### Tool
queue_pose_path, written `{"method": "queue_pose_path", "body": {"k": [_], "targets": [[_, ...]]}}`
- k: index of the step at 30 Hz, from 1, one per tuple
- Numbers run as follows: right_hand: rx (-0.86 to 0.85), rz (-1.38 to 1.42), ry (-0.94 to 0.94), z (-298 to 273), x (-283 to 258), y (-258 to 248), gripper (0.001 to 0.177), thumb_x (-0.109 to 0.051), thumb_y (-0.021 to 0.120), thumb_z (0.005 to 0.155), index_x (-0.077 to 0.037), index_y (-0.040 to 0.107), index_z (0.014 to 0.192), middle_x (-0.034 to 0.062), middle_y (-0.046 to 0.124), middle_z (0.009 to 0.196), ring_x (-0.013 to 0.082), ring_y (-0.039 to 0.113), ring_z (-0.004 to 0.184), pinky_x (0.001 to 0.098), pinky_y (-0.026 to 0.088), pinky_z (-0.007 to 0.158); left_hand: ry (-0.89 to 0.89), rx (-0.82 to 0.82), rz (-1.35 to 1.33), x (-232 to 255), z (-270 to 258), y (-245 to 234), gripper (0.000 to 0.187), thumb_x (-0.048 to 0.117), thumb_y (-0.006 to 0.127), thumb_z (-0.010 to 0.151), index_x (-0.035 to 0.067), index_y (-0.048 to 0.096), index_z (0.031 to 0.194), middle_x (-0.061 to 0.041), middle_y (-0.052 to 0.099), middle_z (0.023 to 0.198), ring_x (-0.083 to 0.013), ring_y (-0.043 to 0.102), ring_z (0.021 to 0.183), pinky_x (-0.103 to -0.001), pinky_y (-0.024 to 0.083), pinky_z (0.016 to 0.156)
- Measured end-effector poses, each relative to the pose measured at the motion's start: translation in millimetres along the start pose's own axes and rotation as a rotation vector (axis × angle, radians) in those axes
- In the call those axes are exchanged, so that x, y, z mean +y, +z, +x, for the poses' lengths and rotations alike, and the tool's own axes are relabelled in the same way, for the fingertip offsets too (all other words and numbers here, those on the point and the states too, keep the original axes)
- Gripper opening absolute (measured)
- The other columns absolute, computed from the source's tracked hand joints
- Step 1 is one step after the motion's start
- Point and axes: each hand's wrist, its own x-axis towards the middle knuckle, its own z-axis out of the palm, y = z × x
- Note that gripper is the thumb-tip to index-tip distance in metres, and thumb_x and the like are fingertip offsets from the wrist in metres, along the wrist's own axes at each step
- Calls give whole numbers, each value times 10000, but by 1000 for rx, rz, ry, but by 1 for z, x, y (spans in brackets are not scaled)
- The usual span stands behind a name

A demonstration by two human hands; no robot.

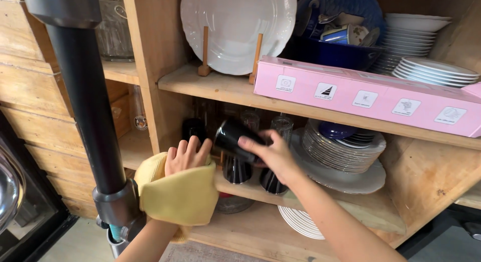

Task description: Organizing a shelf, vacuuming the floor, and wiping down numerous pieces of glassware and plates.

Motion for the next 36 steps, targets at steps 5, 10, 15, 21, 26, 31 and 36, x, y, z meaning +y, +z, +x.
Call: {"method": "queue_pose_path", "body": {"k": [5, 10, 15, 21, 26, 31, 36], "targets": [[67, 163, -176, 7, -24, 11, 776, -453, 855, 692, 0, 587, 1262, 166, 727, 1078, 208, 761, 877, 324, 658, 666, -96, -216, 366, -27, -11, 40, 503, 82, 718, 727, 138, 583, 1209, -86, 518, 1143, -272, 508, 1088, -407, 409, 879], [146, -95, -270, 42, -11, 27, 774, -487, 816, 769, -6, 576, 1326, 161, 720, 1148, 248, 745, 1010, 366, 611, 841, -163, -73, 127, -29, -12, 44, 556, 11, 707, 691, 99, 551, 1218, -116, 498, 1143, -316, 491, 1076, -452, 393, 879], [273, -371, -348, 68, -8, 46, 752, -476, 792, 820, -57, 541, 1391, 213, 562, 1338, 348, 609, 1216, 433, 505, 1016, -321, -19, -72, -28, -7, 46, 514, -2, 710, 692, 107, 513, 1154, -120, 479, 1149, -341, 469, 1106, -492, 367, 933], [344, -376, -497, 75, -17, 59, 750, -366, 887, 705, -45, 528, 1281, 164, 558, 1351, 366, 529, 1301, 462, 444, 1060, -410, 38, -147, -25, -5, 45, 587, 14, 746, 664, 84, 470, 1177, -147, 451, 1162, -373, 445, 1144, -533, 343, 968], [341, -484, -729, 87, -19, 63, 698, -257, 912, 698, -38, 627, 1296, 215, 577, 1372, 396, 563, 1280, 465, 460, 1094, -407, 8, -149, -34, -9, 53, 586, -7, 730, 677, 92, 469, 1193, -143, 448, 1171, -370, 445, 1155, -524, 344, 994], [276, -492, -523, 89, -30, 64, 731, -263, 886, 766, -12, 553, 1367, 214, 622, 1360, 385, 601, 1270, 449, 474, 1098, -390, 17, -150, -36, -10, 52, 617, -26, 726, 642, 86, 468, 1191, -153, 439, 1172, -381, 437, 1145, -528, 340, 982], [230, -544, -528, 96, -16, 71, 733, -207, 908, 717, -31, 589, 1353, 226, 585, 1385, 381, 584, 1272, 447, 471, 1088, -398, 2, -149, -39, -11, 67, 625, -46, 707, 637, 102, 474, 1197, -146, 442, 1176, -372, 439, 1148, -517, 351, 976]]}}
